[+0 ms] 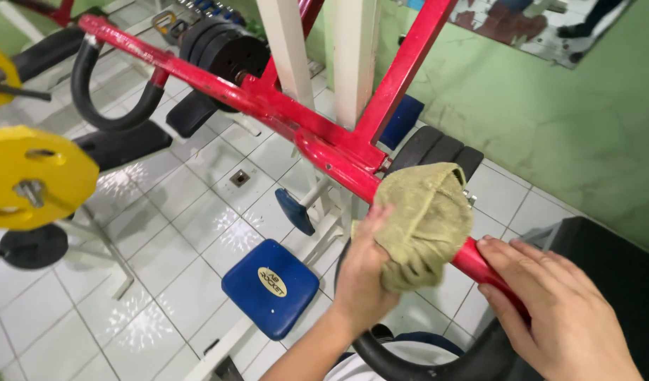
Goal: Wiping down various parts of a weight training machine and a bench with a cloth in a gym.
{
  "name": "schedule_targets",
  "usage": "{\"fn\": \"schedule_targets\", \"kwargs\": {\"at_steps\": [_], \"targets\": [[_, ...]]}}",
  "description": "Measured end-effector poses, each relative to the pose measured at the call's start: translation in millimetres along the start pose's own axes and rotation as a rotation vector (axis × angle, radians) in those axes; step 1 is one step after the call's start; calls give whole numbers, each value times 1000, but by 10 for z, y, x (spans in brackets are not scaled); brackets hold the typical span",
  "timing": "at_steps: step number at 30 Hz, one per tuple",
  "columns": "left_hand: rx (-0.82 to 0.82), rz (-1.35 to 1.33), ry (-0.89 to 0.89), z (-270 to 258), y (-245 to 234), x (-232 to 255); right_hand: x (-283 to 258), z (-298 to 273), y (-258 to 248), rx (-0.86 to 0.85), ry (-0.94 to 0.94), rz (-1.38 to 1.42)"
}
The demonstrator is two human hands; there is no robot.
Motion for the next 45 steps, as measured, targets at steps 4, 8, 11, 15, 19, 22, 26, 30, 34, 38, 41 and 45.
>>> {"fn": "schedule_targets", "kwargs": {"at_steps": [4,8,11,15,19,22,26,30,34,38,41,45], "targets": [[78,108,-29,196,-228,-764,-249,5,149,-10,244,-291],[86,244,-396,371,-334,-1646,-494,40,305,99,241,-481],[125,260,-343,323,-271,-1843,-646,117,518,175,291,-565],[-2,8,-113,185,-277,-1221,-775,210,749,216,318,-651],[-26,-148,101,330,-443,-692,-801,204,850,214,347,-602],[4,-226,41,548,-449,-793,-817,175,1073,161,349,-594],[-33,-47,-152,600,-338,-1367,-857,199,1238,158,346,-476],[122,82,-247,658,-363,-1668,-867,207,1212,194,331,-427],[112,79,-169,509,-343,-1371,-881,201,1175,222,319,-426],[20,-122,116,389,-353,-850,-841,186,1184,208,307,-478],[14,-54,103,340,-252,-1147,-812,164,1176,189,308,-464],[147,112,-296,395,-237,-1971,-813,169,1184,160,336,-477]]}}
Point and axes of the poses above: each hand's wrist, its own z-axis towards the middle knuckle, its own y-axis out of the palm, x = y × z, the point moved 1 cm from there along z, towards the middle knuckle, and after that the axes turned 12 degrees about z, right-handed, at the moved point
